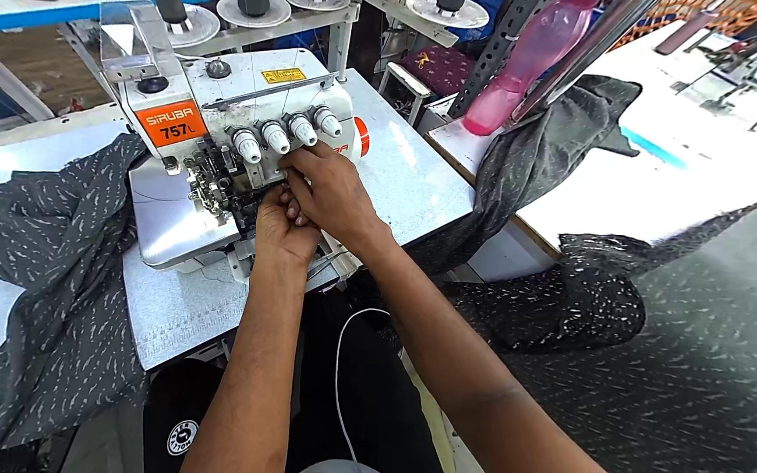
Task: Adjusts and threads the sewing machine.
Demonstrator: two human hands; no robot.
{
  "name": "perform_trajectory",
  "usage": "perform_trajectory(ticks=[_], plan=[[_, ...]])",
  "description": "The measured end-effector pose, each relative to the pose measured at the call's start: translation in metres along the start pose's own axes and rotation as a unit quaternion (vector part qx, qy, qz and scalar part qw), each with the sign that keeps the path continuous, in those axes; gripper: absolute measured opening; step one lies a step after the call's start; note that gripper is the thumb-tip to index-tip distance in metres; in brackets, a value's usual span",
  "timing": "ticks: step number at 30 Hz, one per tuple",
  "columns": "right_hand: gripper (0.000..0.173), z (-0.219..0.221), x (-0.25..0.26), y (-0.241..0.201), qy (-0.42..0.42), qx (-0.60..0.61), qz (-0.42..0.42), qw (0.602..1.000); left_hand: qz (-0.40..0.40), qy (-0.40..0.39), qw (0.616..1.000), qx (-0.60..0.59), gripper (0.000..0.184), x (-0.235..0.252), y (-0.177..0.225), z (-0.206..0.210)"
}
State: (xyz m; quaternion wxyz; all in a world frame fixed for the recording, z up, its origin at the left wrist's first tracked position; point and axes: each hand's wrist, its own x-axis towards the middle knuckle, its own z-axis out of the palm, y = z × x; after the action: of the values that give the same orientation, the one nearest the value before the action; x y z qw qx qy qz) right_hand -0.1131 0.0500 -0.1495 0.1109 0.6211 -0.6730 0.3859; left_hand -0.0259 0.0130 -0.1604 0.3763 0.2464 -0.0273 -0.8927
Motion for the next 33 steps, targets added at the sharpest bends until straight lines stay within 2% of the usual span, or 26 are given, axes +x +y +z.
perform_trajectory(ticks=[2,8,13,16,18,20,22,23,25,27,28,29,30,31,32,33], plan=[[0.019,-0.001,0.001,0.0,0.007,0.012,0.005,1.0,0.005,0.027,0.999,0.02,0.034,-0.002,0.002,0.005],[0.021,-0.005,-0.008,-0.006,0.031,0.003,0.008,0.999,0.002,0.038,0.999,0.0,0.031,-0.023,0.003,-0.004],[0.021,-0.004,-0.025,-0.009,0.114,-0.032,-0.004,0.993,0.001,0.039,0.999,0.0,0.03,-0.038,0.01,-0.005],[0.022,-0.013,-0.035,-0.016,0.158,-0.017,0.026,0.987,0.007,0.021,0.992,0.127,0.028,-0.059,0.01,-0.009],[0.02,-0.017,-0.048,-0.02,0.157,0.038,0.081,0.983,0.035,-0.018,0.968,0.246,0.025,-0.074,0.011,-0.023],[0.019,-0.016,-0.058,-0.022,0.117,0.12,0.135,0.977,0.077,-0.051,0.934,0.346,0.025,-0.077,0.014,-0.037],[0.018,-0.014,-0.062,-0.021,0.056,0.198,0.182,0.961,0.125,-0.08,0.874,0.463,0.026,-0.073,0.019,-0.051],[0.019,-0.013,-0.061,-0.021,0.018,0.237,0.202,0.95,0.156,-0.095,0.827,0.532,0.027,-0.069,0.022,-0.057],[0.025,-0.015,-0.056,-0.021,-0.047,0.32,0.233,0.917,0.228,-0.137,0.686,0.677,0.032,-0.067,0.031,-0.066],[0.025,-0.016,-0.054,-0.024,-0.088,0.41,0.261,0.869,0.292,-0.192,0.548,0.76,0.03,-0.071,0.038,-0.075],[0.022,-0.017,-0.057,-0.025,-0.099,0.454,0.279,0.84,0.302,-0.224,0.495,0.783,0.029,-0.076,0.04,-0.082],[0.02,-0.018,-0.061,-0.027,-0.1,0.494,0.302,0.809,0.303,-0.252,0.459,0.797,0.028,-0.08,0.042,-0.089],[0.018,-0.018,-0.069,-0.031,-0.093,0.518,0.32,0.788,0.294,-0.271,0.438,0.805,0.03,-0.084,0.044,-0.095],[0.017,-0.02,-0.078,-0.037,-0.078,0.515,0.325,0.789,0.281,-0.276,0.435,0.809,0.033,-0.087,0.046,-0.099],[0.016,-0.021,-0.085,-0.042,-0.051,0.491,0.311,0.812,0.266,-0.27,0.462,0.802,0.034,-0.088,0.048,-0.101],[0.014,-0.021,-0.091,-0.047,-0.013,0.446,0.273,0.852,0.246,-0.253,0.525,0.775,0.034,-0.088,0.05,-0.101]])
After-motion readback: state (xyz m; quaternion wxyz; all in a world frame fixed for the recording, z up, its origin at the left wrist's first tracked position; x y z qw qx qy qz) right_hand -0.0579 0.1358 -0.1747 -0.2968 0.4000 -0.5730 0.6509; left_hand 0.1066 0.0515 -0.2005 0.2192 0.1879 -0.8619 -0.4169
